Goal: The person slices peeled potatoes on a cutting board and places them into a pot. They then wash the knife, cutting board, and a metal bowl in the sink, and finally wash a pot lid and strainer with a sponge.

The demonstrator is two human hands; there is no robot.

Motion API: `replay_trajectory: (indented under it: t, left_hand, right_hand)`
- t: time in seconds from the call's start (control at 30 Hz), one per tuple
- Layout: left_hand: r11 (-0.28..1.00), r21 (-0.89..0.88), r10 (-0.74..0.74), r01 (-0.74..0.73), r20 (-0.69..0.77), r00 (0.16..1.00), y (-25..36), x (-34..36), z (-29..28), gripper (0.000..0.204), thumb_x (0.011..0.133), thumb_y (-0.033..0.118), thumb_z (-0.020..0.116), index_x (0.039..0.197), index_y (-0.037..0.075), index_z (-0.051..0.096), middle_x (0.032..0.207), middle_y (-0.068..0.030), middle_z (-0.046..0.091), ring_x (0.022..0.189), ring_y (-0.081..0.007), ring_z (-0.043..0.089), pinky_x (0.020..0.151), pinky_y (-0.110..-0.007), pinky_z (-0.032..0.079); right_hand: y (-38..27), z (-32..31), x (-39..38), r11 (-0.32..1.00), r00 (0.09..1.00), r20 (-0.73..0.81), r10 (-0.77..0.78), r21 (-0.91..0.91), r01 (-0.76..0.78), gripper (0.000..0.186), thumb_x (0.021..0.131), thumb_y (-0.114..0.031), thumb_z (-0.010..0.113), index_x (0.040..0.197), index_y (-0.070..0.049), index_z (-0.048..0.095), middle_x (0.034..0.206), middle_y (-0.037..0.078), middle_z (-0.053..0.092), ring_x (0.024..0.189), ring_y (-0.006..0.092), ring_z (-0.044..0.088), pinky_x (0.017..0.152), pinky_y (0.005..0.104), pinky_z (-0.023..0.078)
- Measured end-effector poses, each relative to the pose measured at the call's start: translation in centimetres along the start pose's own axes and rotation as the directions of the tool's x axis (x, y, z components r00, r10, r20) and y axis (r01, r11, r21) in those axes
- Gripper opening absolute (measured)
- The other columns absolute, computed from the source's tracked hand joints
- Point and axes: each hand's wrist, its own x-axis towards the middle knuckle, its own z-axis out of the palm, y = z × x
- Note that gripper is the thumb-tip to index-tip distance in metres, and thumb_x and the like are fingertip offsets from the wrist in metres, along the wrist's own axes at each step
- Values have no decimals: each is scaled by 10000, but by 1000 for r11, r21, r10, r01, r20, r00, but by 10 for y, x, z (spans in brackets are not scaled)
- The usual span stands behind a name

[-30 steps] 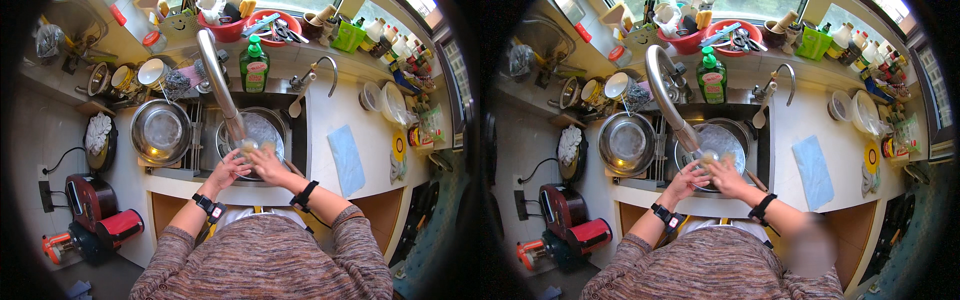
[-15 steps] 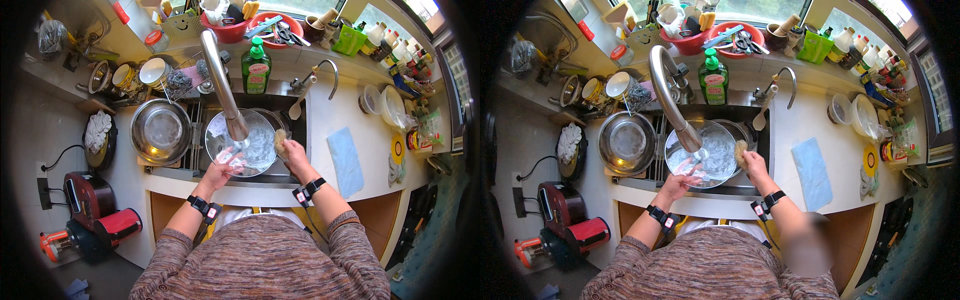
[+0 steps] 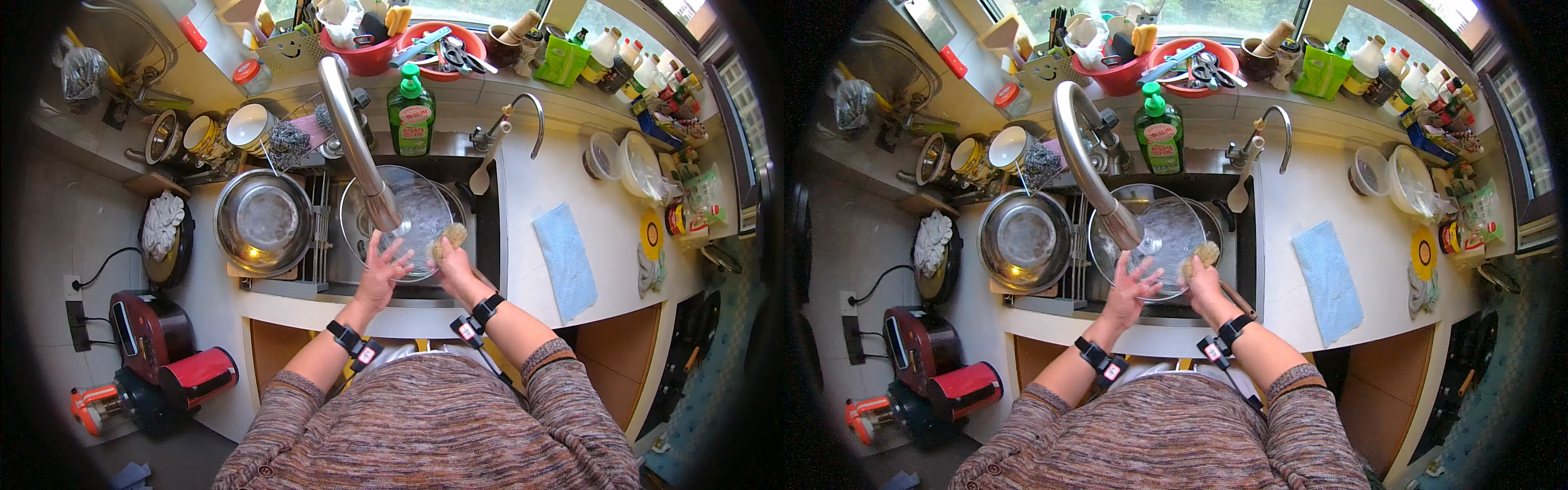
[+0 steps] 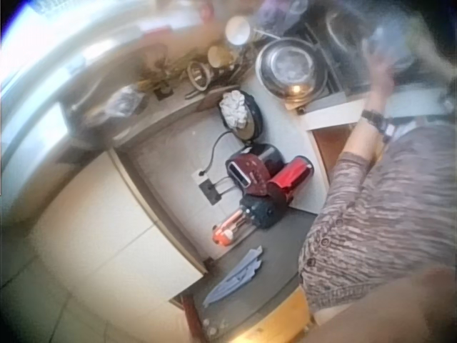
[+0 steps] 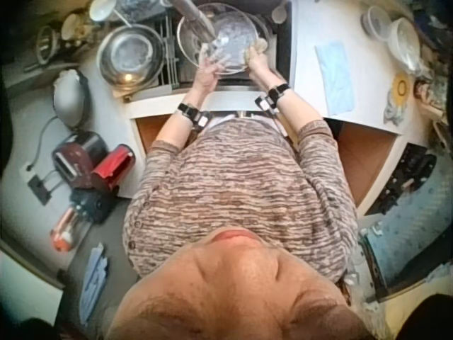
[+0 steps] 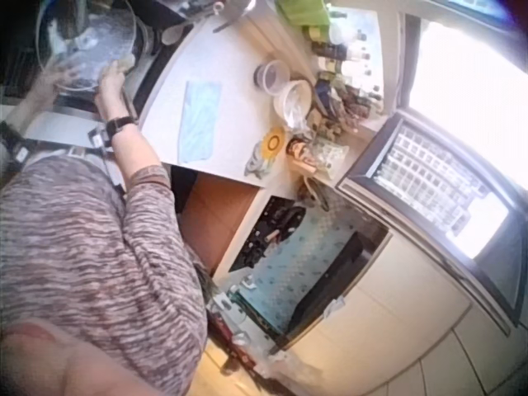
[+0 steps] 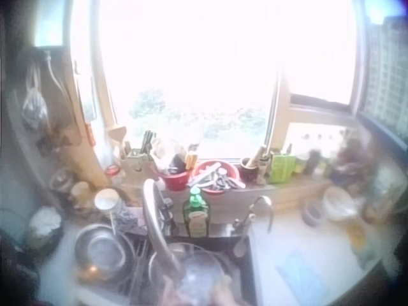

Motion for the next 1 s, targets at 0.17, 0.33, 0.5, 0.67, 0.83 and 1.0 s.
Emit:
replay_trajectory:
  t: [0.17, 0.33, 0.5, 0.67, 0.83, 1.0]
  left_hand:
    - [967, 84, -249, 239, 131, 960, 27, -3, -12, 791, 773, -113, 483, 1467, 77, 152, 1278, -296, 486, 1141, -363, 555, 948, -394, 486]
    - [976, 56, -214, 208, 118, 970, 29, -11, -14, 792, 781, -107, 525, 1456, 104, 168, 1307, -289, 457, 1150, -344, 550, 937, -373, 493]
    - [992, -22, -125, 125, 6, 992, 15, -6, -8, 865, 732, -141, 544, 1461, 59, 124, 1305, -295, 454, 1157, -337, 541, 933, -352, 490]
    - [915, 124, -401, 384, 163, 902, 57, -10, -38, 744, 788, -85, 523, 1442, 13, 182, 1288, -315, 467, 1134, -371, 562, 906, -371, 513]
    - [997, -66, -31, 31, 8, 999, 9, -8, -17, 824, 801, -81, 543, 1462, 50, 69, 1259, -273, 490, 1079, -371, 585, 909, -397, 519]
    - [953, -112, -272, 283, 103, 957, 17, 1, -31, 845, 761, -145, 478, 1471, 97, 91, 1259, -298, 476, 1095, -373, 576, 912, -434, 513]
  right_hand:
    - [-15, -8, 16, 975, 980, 28, -197, -104, 199, 303, 972, -315, 476, 960, -26, 570, 812, 67, 624, 631, 147, 592, 507, 295, 474]
    - [-18, -12, 24, 968, 971, -30, -238, -83, 235, 273, 968, -303, 484, 991, -41, 561, 798, 49, 611, 625, 142, 582, 501, 288, 469]
    - [13, 8, 7, 992, 992, -32, -122, -34, 121, 247, 968, -299, 490, 1029, -64, 538, 799, 68, 595, 601, 174, 568, 493, 308, 484]
    - [-24, -20, 25, 961, 978, 39, -206, -180, 210, 237, 971, -259, 488, 1007, -36, 559, 829, 51, 616, 667, 150, 585, 544, 291, 481]
    - [16, 0, 7, 982, 978, -118, -175, 52, 182, 289, 972, -263, 489, 1143, -32, 525, 926, 64, 621, 789, 186, 604, 688, 348, 510]
    - [-3, 3, -1, 987, 984, -81, -160, -45, 157, 258, 944, -228, 545, 1113, -33, 551, 945, 62, 629, 783, 152, 610, 658, 297, 508]
